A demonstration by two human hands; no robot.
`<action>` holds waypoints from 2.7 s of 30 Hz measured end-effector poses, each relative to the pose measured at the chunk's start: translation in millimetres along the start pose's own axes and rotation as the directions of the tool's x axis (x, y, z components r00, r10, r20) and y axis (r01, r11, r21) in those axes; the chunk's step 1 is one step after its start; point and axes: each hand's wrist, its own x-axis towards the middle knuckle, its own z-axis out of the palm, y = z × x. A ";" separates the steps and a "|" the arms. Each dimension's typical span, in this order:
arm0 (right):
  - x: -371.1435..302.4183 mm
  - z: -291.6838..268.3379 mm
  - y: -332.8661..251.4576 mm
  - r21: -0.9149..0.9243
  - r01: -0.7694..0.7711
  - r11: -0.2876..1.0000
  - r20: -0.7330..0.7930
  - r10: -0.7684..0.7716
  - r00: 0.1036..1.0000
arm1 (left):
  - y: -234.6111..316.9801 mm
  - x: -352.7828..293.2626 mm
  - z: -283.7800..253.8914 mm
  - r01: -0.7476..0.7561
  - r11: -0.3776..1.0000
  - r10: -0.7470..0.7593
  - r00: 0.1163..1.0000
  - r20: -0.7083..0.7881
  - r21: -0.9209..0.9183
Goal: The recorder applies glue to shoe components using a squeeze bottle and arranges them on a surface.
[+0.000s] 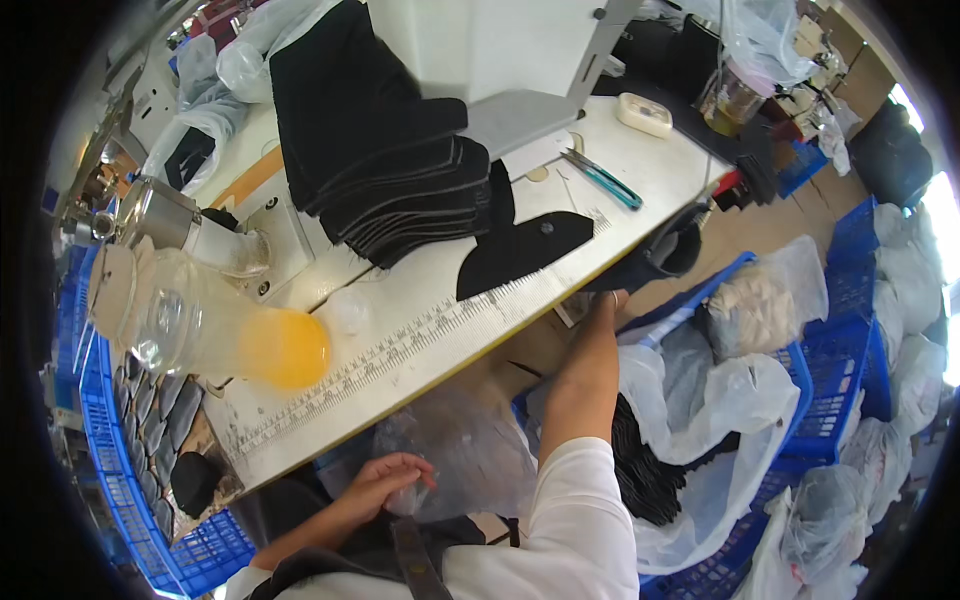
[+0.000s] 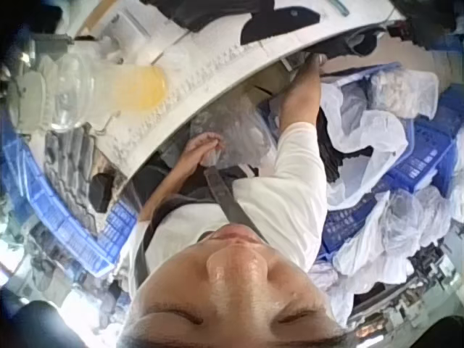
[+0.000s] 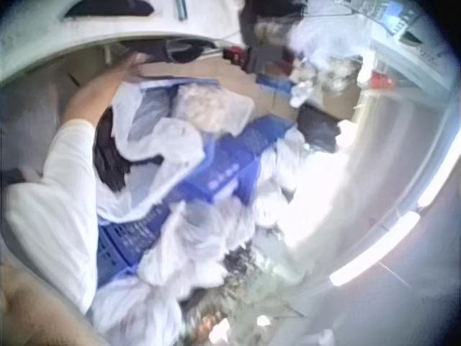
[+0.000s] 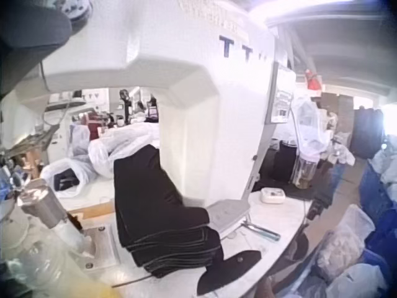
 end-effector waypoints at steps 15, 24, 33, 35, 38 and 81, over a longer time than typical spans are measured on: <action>-382.9 -74.6 -113.7 0.675 0.500 0.542 -0.136 -0.574 0.807 | 56.3 -65.2 72.9 -0.594 0.803 0.570 0.744 0.349 -0.045; -404.9 -59.5 -167.9 0.884 0.313 0.348 -0.139 -0.445 0.885 | 11.1 -45.1 63.5 -0.701 0.534 0.411 0.703 0.580 0.472; -421.0 -88.0 -112.5 0.385 0.484 0.786 -0.521 -0.248 0.817 | 5.4 -4.7 28.0 -0.638 0.763 0.646 0.755 -0.112 0.107; -418.7 -55.1 -135.0 0.740 0.593 0.319 -0.425 -0.461 0.779 | 0.7 -14.4 40.0 -0.519 0.855 0.518 0.854 0.041 0.013; -427.1 -66.8 -177.9 0.949 0.313 0.022 -0.294 -0.289 0.911 | -30.0 -21.8 63.1 -0.376 0.919 0.395 0.870 0.295 -0.121; -418.1 -175.9 302.6 0.612 0.073 0.787 -0.699 0.582 -0.416 | -7.5 58.6 -9.7 0.140 -0.622 -0.002 0.984 -0.180 0.771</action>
